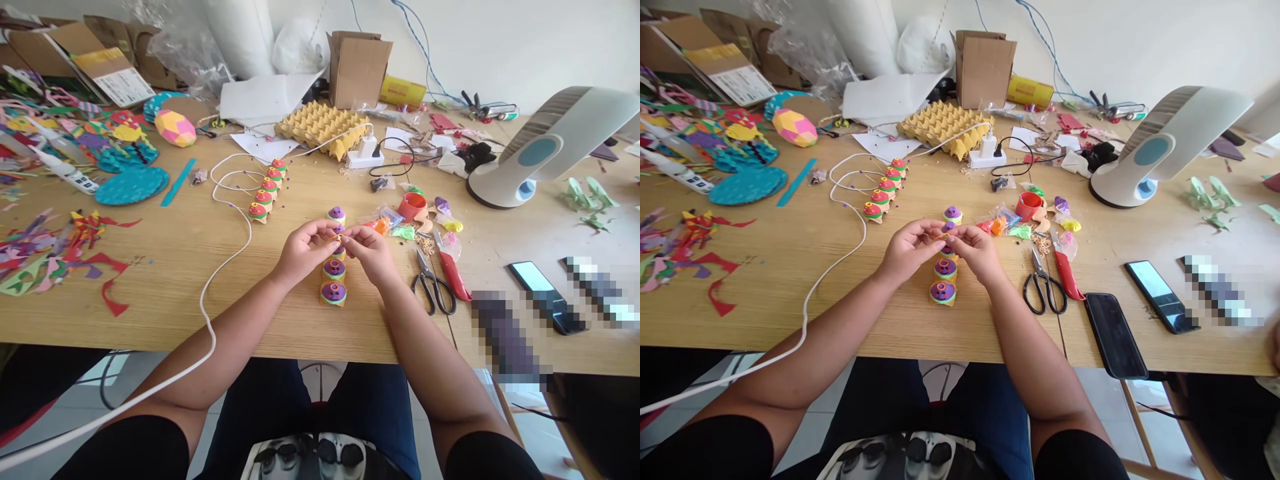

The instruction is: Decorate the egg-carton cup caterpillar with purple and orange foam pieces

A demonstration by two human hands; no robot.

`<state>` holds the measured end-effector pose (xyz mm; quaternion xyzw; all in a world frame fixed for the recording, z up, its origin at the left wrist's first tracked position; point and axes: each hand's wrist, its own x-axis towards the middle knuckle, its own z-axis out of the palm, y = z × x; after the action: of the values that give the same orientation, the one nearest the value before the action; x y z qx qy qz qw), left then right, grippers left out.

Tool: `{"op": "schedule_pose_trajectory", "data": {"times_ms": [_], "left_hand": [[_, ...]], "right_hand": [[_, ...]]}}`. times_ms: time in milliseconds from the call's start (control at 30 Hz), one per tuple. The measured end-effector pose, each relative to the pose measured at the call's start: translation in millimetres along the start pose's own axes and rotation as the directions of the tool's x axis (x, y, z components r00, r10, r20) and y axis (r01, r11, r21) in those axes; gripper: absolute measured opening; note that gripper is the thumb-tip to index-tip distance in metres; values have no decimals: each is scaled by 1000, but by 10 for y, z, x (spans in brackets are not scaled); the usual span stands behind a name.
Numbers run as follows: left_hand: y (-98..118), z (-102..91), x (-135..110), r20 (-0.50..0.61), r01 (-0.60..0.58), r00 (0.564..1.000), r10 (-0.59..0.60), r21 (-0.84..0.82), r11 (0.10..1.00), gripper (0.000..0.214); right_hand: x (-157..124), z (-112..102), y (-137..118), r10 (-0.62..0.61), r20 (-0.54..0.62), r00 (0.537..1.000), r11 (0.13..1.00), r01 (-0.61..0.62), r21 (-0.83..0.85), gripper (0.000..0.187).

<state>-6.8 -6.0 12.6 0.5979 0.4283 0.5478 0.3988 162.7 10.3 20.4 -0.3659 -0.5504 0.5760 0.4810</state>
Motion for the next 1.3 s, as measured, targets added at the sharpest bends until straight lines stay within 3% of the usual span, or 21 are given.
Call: {"op": "schedule_pose_trajectory", "data": {"times_ms": [267,733,1067,1300], "left_hand": [[-26,-8,-7,-84,1,996,5,72,997,20],[10,-26,-11,-32,-92,995,100,195,976,13],[53,-60,18,39,-298,950,310,410,862,7],[46,-74,22,77,-351,931,358,467,812,7]], "right_hand": [[3,2,23,-33,15,999,999,33,-21,34],[-20,21,12,-41,58,997,998,43,-35,31],[-36,7,-45,-55,71,996,986,65,-156,35],[-32,-14,-59,-76,84,994,972,92,-217,37]]}}
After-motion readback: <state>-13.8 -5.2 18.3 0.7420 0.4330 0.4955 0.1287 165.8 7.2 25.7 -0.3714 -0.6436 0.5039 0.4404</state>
